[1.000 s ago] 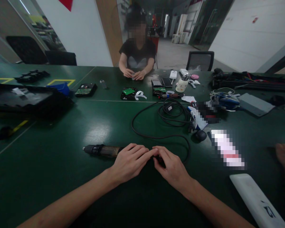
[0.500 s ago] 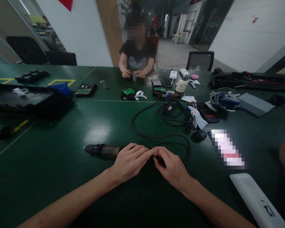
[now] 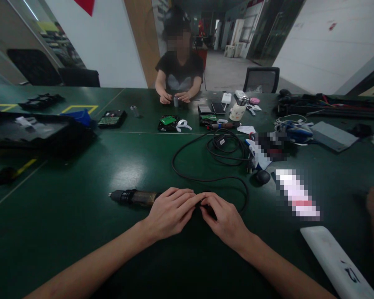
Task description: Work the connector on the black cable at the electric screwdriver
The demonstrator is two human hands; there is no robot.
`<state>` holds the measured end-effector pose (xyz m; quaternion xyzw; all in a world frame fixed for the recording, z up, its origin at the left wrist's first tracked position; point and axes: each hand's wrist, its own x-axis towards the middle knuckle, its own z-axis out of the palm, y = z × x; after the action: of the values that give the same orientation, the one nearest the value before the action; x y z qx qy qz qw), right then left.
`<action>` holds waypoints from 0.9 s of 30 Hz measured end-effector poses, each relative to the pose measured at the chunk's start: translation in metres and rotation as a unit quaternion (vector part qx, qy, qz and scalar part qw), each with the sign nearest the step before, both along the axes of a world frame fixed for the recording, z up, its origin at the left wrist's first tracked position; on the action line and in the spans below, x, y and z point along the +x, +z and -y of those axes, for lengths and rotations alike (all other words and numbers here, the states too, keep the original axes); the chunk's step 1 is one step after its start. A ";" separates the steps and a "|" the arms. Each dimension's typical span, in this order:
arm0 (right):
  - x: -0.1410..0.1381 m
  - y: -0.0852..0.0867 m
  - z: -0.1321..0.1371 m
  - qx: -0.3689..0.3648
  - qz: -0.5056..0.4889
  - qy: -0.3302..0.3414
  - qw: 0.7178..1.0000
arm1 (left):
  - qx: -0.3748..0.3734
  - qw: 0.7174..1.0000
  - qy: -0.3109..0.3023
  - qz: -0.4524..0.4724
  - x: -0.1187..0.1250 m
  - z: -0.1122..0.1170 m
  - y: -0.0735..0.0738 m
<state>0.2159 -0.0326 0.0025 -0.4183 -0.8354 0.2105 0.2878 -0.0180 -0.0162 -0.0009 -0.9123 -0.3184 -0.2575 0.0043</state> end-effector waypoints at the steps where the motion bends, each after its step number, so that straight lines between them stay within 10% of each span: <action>1: 0.000 0.000 0.000 0.002 -0.002 0.001 1.000 | -0.002 1.000 -0.010 -0.002 0.000 0.000 0.000; 27: 0.001 -0.001 0.000 -0.012 0.011 0.000 1.000 | 0.000 1.000 0.021 0.003 0.000 0.000 -0.001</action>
<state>0.2167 -0.0322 0.0013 -0.4240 -0.8359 0.2162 0.2735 -0.0179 -0.0163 -0.0018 -0.9047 -0.3375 -0.2598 0.0092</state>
